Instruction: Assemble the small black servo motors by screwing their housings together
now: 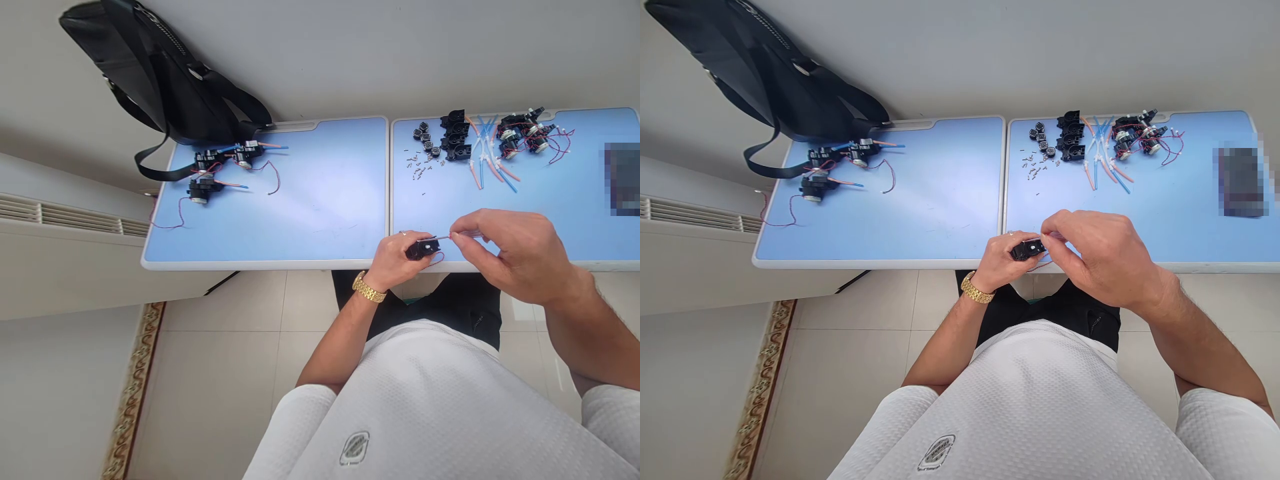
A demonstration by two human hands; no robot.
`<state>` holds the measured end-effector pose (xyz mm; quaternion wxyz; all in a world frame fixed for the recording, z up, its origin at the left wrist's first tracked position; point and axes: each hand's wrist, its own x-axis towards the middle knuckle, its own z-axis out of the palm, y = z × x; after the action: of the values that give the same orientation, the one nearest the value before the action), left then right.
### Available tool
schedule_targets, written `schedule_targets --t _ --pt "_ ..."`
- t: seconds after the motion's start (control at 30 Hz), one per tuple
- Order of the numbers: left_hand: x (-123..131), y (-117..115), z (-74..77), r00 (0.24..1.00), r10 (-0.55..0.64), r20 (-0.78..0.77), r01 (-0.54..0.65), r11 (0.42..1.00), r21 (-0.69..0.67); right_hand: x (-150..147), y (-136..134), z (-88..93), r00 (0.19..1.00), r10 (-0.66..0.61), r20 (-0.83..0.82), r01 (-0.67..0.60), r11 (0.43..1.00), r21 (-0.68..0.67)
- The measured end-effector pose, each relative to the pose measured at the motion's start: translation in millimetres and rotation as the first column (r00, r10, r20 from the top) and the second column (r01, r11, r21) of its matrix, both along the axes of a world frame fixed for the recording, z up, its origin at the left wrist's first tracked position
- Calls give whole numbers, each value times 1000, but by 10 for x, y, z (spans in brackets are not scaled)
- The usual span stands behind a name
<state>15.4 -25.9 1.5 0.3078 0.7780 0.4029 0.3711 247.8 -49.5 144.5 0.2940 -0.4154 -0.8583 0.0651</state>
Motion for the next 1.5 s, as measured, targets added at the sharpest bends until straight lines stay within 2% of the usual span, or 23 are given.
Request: schedule_targets --t 0.3,0.73,1.07,1.3,1.5 --pt "-6 -4 0 1000 1 -30 0 1000 4 -15 0 45 1000 -16 -22 16 1000 14" --pt "-20 -10 25 999 -5 -44 4 1000 -15 -19 23 39 1000 23 14 -24 998 58" --pt "-24 -5 14 998 -21 -66 21 1000 0 -37 19 51 997 51 50 -53 998 29" --pt "-17 -2 3 997 1 -72 0 1000 4 -28 -14 127 985 116 128 -111 993 -45" --pt "-17 -1 17 994 -4 -110 3 1000 -10 -64 -49 184 960 87 265 -103 993 50"
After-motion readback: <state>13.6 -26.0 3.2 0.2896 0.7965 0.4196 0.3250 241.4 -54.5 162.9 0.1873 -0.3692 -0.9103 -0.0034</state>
